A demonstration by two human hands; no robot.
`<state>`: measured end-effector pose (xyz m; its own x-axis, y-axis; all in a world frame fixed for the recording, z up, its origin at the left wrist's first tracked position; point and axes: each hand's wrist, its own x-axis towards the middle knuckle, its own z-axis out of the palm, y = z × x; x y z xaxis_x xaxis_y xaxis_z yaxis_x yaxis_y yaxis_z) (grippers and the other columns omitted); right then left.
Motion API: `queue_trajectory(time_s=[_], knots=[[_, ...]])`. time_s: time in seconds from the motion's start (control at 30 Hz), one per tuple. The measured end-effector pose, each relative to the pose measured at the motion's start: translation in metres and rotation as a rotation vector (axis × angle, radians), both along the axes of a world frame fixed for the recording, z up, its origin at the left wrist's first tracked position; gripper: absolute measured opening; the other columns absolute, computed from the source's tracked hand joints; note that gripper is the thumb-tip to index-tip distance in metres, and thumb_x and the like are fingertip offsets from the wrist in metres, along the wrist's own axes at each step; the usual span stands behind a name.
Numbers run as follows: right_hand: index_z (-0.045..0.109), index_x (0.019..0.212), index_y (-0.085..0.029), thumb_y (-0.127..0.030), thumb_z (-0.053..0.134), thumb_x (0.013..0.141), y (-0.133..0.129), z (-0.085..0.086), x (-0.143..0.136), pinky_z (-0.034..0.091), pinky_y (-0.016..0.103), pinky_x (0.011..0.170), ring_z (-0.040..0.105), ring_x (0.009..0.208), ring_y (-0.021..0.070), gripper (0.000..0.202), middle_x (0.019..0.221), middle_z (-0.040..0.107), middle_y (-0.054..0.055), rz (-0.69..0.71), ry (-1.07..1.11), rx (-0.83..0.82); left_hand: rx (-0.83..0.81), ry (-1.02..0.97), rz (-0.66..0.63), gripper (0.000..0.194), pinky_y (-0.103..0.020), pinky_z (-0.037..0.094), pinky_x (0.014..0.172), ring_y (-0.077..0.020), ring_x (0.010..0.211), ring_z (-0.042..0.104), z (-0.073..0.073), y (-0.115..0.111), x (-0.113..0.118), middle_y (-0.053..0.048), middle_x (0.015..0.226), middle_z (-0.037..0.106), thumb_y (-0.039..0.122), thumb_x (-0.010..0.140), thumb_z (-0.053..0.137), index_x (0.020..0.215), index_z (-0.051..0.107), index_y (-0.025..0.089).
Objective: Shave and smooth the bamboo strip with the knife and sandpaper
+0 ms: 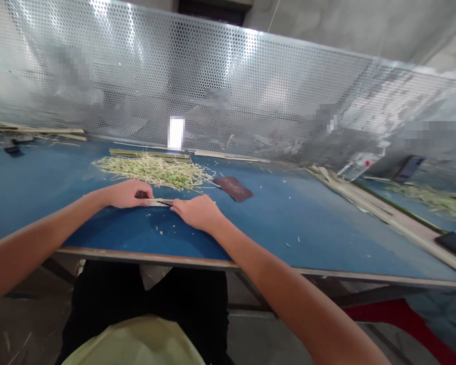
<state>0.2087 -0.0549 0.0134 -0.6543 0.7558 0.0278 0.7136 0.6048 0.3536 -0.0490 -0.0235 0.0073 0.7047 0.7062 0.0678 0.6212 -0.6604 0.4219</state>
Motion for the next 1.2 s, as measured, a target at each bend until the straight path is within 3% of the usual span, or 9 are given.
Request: queue_trajectory(time_s=[0.17, 0.4, 0.53, 0.8, 1.03, 1.2], knots=[[0.066, 0.112, -0.023, -0.046, 0.021, 0.102, 0.0024, -0.0039, 0.0011, 0.023, 0.026, 0.051, 0.062, 0.058, 0.0189, 0.051, 0.071, 0.071, 0.007, -0.016, -0.014, 0.032, -0.030, -0.017, -0.020, 0.028, -0.028, 0.038, 0.064, -0.0153, 0.072, 0.056, -0.0021, 0.0038, -0.0008, -0.007, 0.088, 0.066, 0.043, 0.088, 0.051, 0.093, 0.067, 0.020], [0.065, 0.115, -0.027, -0.046, 0.026, 0.102, -0.0010, 0.0029, -0.0054, 0.026, 0.026, 0.053, 0.061, 0.058, 0.0191, 0.046, 0.072, 0.072, 0.005, -0.078, -0.035, -0.038, -0.053, -0.004, -0.020, 0.028, -0.029, 0.040, 0.068, -0.0158, 0.075, 0.056, 0.0025, 0.0016, 0.0009, -0.006, 0.089, 0.066, 0.043, 0.089, 0.051, 0.092, 0.066, 0.020], [0.063, 0.122, -0.030, -0.046, 0.030, 0.101, -0.0034, 0.0033, -0.0051, 0.028, 0.027, 0.054, 0.063, 0.063, 0.0190, 0.042, 0.081, 0.074, 0.004, -0.063, 0.062, -0.098, -0.030, -0.019, -0.028, 0.029, -0.028, 0.040, 0.067, -0.0154, 0.074, 0.056, 0.0014, 0.0009, 0.0006, -0.006, 0.087, 0.066, 0.044, 0.089, 0.051, 0.091, 0.066, 0.020], [0.066, 0.116, -0.029, -0.045, 0.030, 0.102, 0.0012, -0.0019, 0.0006, 0.030, 0.026, 0.056, 0.061, 0.066, 0.0166, 0.042, 0.084, 0.073, 0.003, 0.018, 0.259, -0.252, 0.031, 0.001, -0.010, 0.027, -0.028, 0.038, 0.067, -0.0151, 0.075, 0.055, 0.0021, -0.0039, 0.0005, -0.006, 0.088, 0.065, 0.042, 0.089, 0.051, 0.091, 0.066, 0.020], [0.064, 0.115, -0.029, -0.047, 0.025, 0.101, -0.0050, -0.0015, 0.0006, 0.023, 0.027, 0.050, 0.059, 0.058, 0.0173, 0.045, 0.075, 0.072, 0.003, -0.075, 0.146, -0.122, -0.020, -0.006, 0.034, 0.028, -0.028, 0.039, 0.066, -0.0158, 0.077, 0.056, 0.0036, -0.0050, 0.0027, -0.007, 0.090, 0.067, 0.042, 0.088, 0.053, 0.094, 0.069, 0.020], [0.066, 0.112, -0.029, -0.046, 0.026, 0.101, -0.0052, -0.0005, 0.0016, 0.022, 0.027, 0.050, 0.059, 0.056, 0.0168, 0.045, 0.077, 0.073, 0.003, -0.061, 0.130, -0.082, -0.054, -0.041, 0.029, 0.032, -0.028, 0.041, 0.067, -0.0157, 0.077, 0.058, 0.0025, -0.0015, 0.0019, -0.008, 0.095, 0.069, 0.046, 0.088, 0.053, 0.098, 0.071, 0.021]])
